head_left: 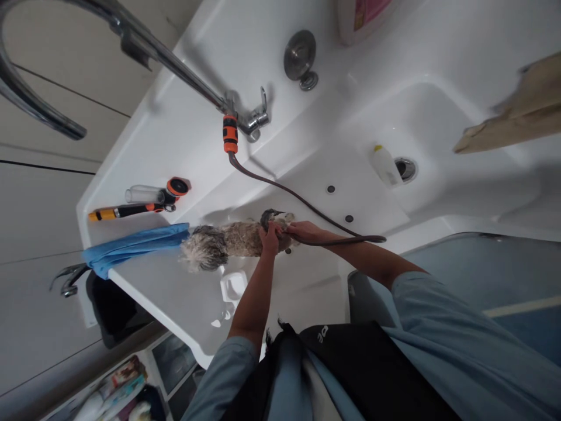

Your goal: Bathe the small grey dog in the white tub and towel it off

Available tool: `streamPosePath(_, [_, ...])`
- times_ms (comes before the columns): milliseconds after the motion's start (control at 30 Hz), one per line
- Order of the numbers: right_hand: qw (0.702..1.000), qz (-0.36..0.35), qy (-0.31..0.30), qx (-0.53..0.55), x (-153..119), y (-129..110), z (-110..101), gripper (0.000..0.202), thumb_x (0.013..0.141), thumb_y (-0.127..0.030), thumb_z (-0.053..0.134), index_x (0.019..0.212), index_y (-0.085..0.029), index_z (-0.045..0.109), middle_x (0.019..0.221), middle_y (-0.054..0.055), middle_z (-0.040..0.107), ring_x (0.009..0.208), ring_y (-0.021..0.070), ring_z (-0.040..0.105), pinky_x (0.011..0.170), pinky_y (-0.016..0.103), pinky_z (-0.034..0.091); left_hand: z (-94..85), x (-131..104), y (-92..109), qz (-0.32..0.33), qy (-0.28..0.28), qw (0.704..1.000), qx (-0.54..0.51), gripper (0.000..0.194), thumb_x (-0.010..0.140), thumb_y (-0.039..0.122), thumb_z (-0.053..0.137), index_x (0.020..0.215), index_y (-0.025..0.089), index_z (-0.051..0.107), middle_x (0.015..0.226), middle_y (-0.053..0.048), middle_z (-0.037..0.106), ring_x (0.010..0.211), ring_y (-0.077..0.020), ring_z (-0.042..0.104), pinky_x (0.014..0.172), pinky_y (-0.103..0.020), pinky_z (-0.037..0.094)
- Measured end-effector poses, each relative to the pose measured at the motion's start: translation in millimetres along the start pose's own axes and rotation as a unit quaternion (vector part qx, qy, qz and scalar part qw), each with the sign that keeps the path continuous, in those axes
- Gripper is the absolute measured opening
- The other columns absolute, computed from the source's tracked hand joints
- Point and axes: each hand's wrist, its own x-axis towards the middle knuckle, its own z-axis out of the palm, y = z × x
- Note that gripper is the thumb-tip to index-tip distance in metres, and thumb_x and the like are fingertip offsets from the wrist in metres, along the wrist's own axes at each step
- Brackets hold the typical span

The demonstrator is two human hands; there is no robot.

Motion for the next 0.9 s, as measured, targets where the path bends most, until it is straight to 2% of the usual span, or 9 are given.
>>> streamPosePath(233, [0.994, 0.012, -0.048, -0.1, -9, -5, -7, 0.024, 0.109, -0.025, 0.061, 0.127, -0.02, 0.076, 0.125, 0.012, 0.083, 0.104, 0.0238, 0.075, 0.081, 0.027, 0.046, 10.6, -5, 4, -0.013, 0.018, 1.0, -0.004, 0.079, 0.088, 0.088, 0.073, 0.049, 0.026, 0.044, 0.05, 0.002, 0.048, 0.052, -0.0127, 0.05, 0.059, -0.027, 0.048])
streamPosePath(367, [0.989, 0.05, -0.051, -0.129, -14, -15, -9, 0.029, 0.11, -0.027, 0.059, 0.133, -0.019, 0.074, 0.129, 0.014, 0.082, 0.112, 0.0272, 0.077, 0.084, 0.029, 0.049, 13.9, -8, 6, -0.01, 0.013, 1.0, 0.005, 0.078, 0.09, 0.085, 0.072, 0.049, 0.025, 0.045, 0.049, 0.002, 0.05, 0.051, -0.0128, 0.051, 0.062, -0.028, 0.05])
streamPosePath(500, [0.982, 0.108, -0.049, -0.146, -15, -8, -16, 0.034, 0.112, -0.026, 0.054, 0.137, -0.015, 0.074, 0.135, 0.02, 0.079, 0.121, 0.0309, 0.077, 0.09, 0.033, 0.053, 15.7, -8, 7, -0.018, 0.017, 1.0, 0.002, 0.073, 0.101, 0.072, 0.069, 0.053, 0.025, 0.044, 0.05, 0.001, 0.051, 0.052, -0.0124, 0.051, 0.061, -0.026, 0.05])
streamPosePath(600, [0.967, 0.2, -0.041, -0.153, -22, 12, -25, 0.037, 0.113, -0.023, 0.048, 0.136, -0.01, 0.075, 0.138, 0.025, 0.076, 0.126, 0.0324, 0.076, 0.097, 0.036, 0.056, 15.9, -5, 9, -0.03, 0.051, 0.998, -0.017, 0.071, 0.104, 0.068, 0.069, 0.054, 0.024, 0.042, 0.05, 0.003, 0.048, 0.05, -0.0113, 0.05, 0.059, -0.024, 0.049])
streamPosePath(667, [0.961, 0.238, -0.018, -0.141, -27, 22, -23, 0.039, 0.115, -0.025, 0.047, 0.135, -0.008, 0.076, 0.139, 0.028, 0.075, 0.129, 0.0335, 0.074, 0.104, 0.04, 0.057, 15.1, -3, 9, -0.035, 0.061, 0.997, -0.024, 0.072, 0.102, 0.069, 0.07, 0.054, 0.024, 0.042, 0.051, 0.003, 0.048, 0.049, -0.0109, 0.05, 0.057, -0.024, 0.047])
streamPosePath(700, [0.967, 0.226, 0.003, -0.117, -29, 22, -18, 0.039, 0.115, -0.027, 0.049, 0.136, -0.009, 0.076, 0.141, 0.027, 0.075, 0.131, 0.0331, 0.074, 0.109, 0.042, 0.057, 14.5, -1, 9, -0.036, 0.061, 0.997, -0.026, 0.072, 0.101, 0.07, 0.07, 0.054, 0.024, 0.042, 0.051, 0.003, 0.048, 0.048, -0.0108, 0.049, 0.057, -0.024, 0.047])
streamPosePath(800, [0.988, 0.09, 0.114, 0.046, -23, 5, 15, 0.039, 0.112, -0.024, 0.052, 0.142, -0.017, 0.078, 0.149, 0.018, 0.075, 0.138, 0.0275, 0.072, 0.12, 0.042, 0.055, 11.7, 2, 8, -0.034, 0.056, 0.997, -0.031, 0.07, 0.1, 0.068, 0.07, 0.054, 0.024, 0.041, 0.051, 0.003, 0.047, 0.049, -0.0105, 0.048, 0.056, -0.024, 0.046])
streamPosePath(867, [0.964, 0.032, 0.201, 0.172, -9, -15, 45, 0.041, 0.112, -0.026, 0.052, 0.142, -0.02, 0.079, 0.15, 0.014, 0.077, 0.139, 0.026, 0.073, 0.123, 0.042, 0.056, 9.1, 3, 8, -0.029, 0.059, 0.997, -0.032, 0.067, 0.1, 0.068, 0.067, 0.056, 0.024, 0.04, 0.052, 0.003, 0.047, 0.051, -0.0107, 0.049, 0.058, -0.024, 0.048])
streamPosePath(900, [0.947, 0.042, 0.232, 0.217, 0, -25, 59, 0.041, 0.112, -0.03, 0.053, 0.14, -0.019, 0.08, 0.148, 0.014, 0.078, 0.138, 0.0271, 0.074, 0.123, 0.043, 0.056, 7.7, 4, 9, -0.027, 0.065, 0.997, -0.032, 0.066, 0.1, 0.068, 0.066, 0.057, 0.024, 0.04, 0.053, 0.003, 0.047, 0.052, -0.011, 0.05, 0.059, -0.024, 0.048])
